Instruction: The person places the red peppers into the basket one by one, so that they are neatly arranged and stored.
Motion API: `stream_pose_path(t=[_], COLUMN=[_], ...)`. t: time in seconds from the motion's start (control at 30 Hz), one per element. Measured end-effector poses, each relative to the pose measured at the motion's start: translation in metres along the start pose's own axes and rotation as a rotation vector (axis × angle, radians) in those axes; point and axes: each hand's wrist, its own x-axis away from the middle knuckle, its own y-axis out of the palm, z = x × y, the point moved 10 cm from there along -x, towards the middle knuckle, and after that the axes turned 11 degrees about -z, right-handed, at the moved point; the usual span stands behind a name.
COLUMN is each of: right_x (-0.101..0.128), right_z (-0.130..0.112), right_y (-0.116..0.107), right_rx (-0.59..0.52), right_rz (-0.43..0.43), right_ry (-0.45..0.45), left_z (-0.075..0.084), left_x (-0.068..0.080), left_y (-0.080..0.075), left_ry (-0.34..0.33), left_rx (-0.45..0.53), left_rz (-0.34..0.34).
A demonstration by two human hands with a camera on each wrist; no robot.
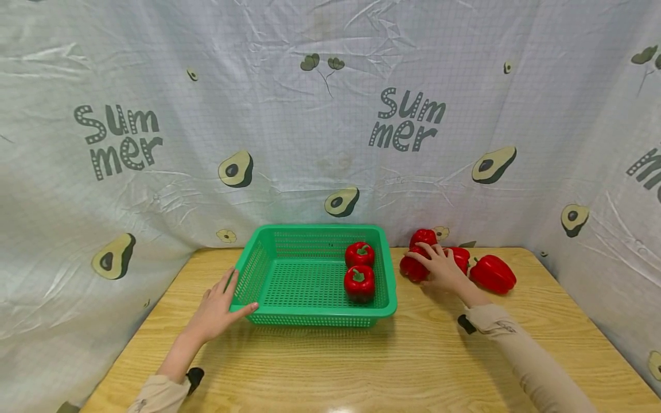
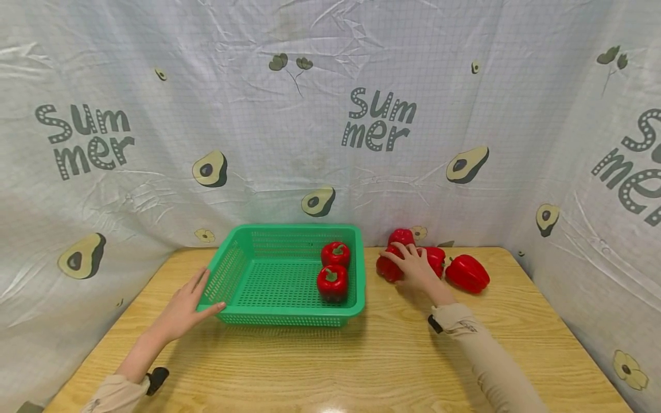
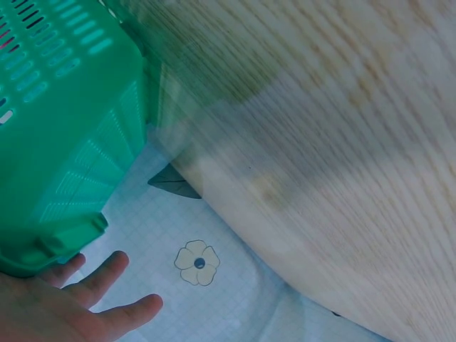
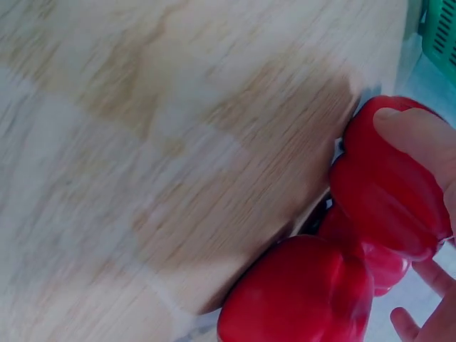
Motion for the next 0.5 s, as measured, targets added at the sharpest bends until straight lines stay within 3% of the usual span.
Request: stream_pose_path(t=[0.23,0.5], right_x=[0.0001,0.0036], right_z=[0.0008,-0.0056], right_y=[-0.0011,-0.0032], right_rx=[0.038,0.200], right_rz=[0.044,0.054], right_ry=[0.022,0.021], left_z=[0.0002,-0.0001], left_x=[0.0005,0.0003], left_y=[0.0008,0.0001], left_ry=[-0.002,-0.006], left_rx=[0.014,0.018], left_rz=[-0.011,-0.019])
